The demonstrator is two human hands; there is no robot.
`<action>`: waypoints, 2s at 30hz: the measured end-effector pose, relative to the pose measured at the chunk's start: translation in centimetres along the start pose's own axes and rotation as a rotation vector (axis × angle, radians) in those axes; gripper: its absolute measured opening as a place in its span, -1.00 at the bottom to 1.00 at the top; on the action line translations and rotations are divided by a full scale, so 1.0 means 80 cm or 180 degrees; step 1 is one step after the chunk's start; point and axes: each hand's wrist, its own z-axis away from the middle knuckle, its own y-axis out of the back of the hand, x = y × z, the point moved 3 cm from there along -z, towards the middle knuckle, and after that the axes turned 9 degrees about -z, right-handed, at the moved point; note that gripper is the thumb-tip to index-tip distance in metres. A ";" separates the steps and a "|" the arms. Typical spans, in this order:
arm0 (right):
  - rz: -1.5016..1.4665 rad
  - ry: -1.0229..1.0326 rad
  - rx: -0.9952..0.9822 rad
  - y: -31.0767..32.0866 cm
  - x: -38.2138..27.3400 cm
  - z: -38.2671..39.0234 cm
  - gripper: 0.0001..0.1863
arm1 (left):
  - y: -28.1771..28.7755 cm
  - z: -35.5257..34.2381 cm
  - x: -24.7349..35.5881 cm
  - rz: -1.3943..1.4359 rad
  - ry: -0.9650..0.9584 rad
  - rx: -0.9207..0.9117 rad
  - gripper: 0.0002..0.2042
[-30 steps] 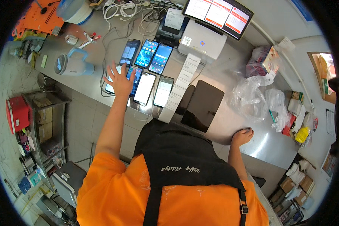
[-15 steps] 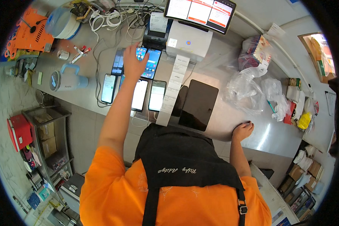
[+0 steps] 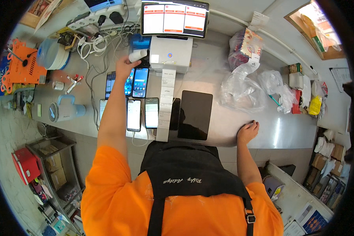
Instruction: The person retrieves packaged food items from a display case, places them into plastic bags, prints labels, and affixes labels to the packages. They then hand the labeled packages to a customer through a service window.
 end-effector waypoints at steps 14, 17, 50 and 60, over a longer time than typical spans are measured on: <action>0.0077 -0.0132 -0.0126 0.002 -0.003 0.000 -0.51 | 0.051 0.052 -0.019 0.0221 0.0036 -0.0298 -0.66; 0.0042 -0.0082 -0.0081 0.003 -0.004 0.002 -0.51 | 0.046 0.055 -0.009 0.0689 0.0062 -0.0035 -0.66; -0.4980 -0.2993 0.2513 0.438 -0.144 0.604 -0.77 | -0.070 0.812 0.381 0.0903 -0.3471 -0.7469 -0.14; -0.2511 -0.3189 0.5081 0.703 -0.038 0.934 -0.83 | 0.008 1.101 0.287 -0.0588 -0.4894 -0.8633 0.19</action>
